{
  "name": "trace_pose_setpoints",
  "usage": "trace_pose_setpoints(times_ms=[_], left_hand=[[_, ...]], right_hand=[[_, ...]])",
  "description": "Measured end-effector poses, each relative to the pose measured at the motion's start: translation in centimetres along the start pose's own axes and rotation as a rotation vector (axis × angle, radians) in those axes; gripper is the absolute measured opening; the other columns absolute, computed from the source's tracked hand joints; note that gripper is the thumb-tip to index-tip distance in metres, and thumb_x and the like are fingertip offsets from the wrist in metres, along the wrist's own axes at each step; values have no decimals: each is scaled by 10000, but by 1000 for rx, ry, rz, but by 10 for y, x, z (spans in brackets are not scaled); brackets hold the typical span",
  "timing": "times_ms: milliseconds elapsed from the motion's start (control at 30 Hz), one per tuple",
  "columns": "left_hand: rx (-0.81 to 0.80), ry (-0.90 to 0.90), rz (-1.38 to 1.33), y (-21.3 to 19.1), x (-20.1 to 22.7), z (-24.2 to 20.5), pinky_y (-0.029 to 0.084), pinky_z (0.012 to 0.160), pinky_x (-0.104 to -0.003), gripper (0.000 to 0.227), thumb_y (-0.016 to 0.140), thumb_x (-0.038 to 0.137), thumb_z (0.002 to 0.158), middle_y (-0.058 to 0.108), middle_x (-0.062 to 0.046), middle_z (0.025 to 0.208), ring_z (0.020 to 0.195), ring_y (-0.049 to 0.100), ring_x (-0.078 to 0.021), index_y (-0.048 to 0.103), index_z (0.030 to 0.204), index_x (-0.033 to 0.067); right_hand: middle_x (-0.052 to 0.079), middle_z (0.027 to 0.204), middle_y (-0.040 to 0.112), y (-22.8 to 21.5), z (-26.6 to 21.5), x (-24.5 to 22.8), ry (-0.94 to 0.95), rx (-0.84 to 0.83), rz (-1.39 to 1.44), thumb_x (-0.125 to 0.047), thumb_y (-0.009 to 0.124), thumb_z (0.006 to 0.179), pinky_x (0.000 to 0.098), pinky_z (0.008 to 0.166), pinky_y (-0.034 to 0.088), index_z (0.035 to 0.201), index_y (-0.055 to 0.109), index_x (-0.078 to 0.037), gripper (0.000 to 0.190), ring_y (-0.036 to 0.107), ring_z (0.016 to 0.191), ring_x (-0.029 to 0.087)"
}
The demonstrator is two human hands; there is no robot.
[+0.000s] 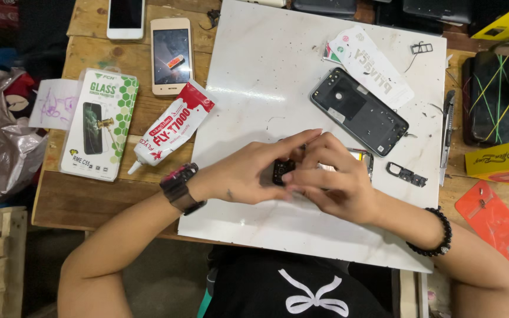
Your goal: The person disassembles a smartphone on a workbench, using a green prying tool to remove the back cover and internal components. They carefully detach the battery and other parts, placing them on the table.
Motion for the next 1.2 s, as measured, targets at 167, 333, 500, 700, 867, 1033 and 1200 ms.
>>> trace_pose_setpoints(times_ms=[167, 333, 500, 700, 867, 1033, 1200], left_hand=[[8, -275, -46, 0, -24, 0, 633, 818, -320, 938, 761, 158, 871, 783, -78, 972, 881, 803, -228, 261, 1663, 207], [43, -159, 48, 4, -15, 5, 576, 859, -367, 997, 819, 226, 791, 700, -114, 1137, 979, 715, -266, 263, 1611, 111], [7, -20, 338, -6, -6, 3, 479, 1045, -418, 940, 885, 311, 721, 626, -102, 1287, 1195, 559, -316, 426, 1508, 79], [-21, -87, 313, -13, -9, 0, 487, 987, -390, 749, 838, 240, 741, 645, -70, 1115, 1112, 591, -278, 567, 1422, 88], [-57, -28, 414, -3, -10, 1, 505, 902, -387, 336, 841, 262, 755, 629, -42, 1024, 1047, 583, -267, 714, 1018, 94], [-63, 18, 559, 13, -7, 1, 500, 840, -401, 176, 801, 223, 793, 609, -20, 961, 989, 573, -242, 702, 852, 89], [-73, 69, 641, 20, -1, 0, 478, 829, -386, 117, 771, 177, 833, 610, -17, 951, 999, 570, -219, 686, 831, 97]], right_hand=[[30, 1000, 710, -1, 13, -10, 37, -95, 23, 90, 718, 801, 418, 921, 519, 1226, 676, -123, 478, 596, 1045, 269], [75, 1067, 687, -2, 23, -27, -110, -43, 30, -12, 829, 836, 413, 903, 500, 1137, 642, -105, 367, 594, 1028, 285], [80, 1071, 737, -6, 16, -16, -57, -14, 58, 31, 805, 851, 425, 946, 555, 1150, 614, -69, 368, 708, 992, 269], [89, 1048, 732, -21, 12, -10, -2, 100, 179, 80, 790, 883, 351, 893, 631, 1225, 565, -57, 432, 741, 987, 236], [145, 1013, 700, -41, 8, -11, -35, 171, 131, 108, 758, 892, 310, 790, 638, 1252, 504, -41, 465, 730, 971, 244], [184, 989, 684, -69, 6, -16, -46, 212, 94, 129, 730, 902, 298, 754, 634, 1271, 431, -42, 505, 727, 951, 255], [222, 940, 668, -95, 5, -26, 29, 269, -7, 144, 713, 865, 334, 741, 669, 1212, 368, -37, 522, 723, 914, 291]])
Point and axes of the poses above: each hand's wrist, its own z-axis towards the middle knuckle, its own y-axis out of the palm, x = y × z, the point moved 10 cm from there along z, towards the middle knuckle
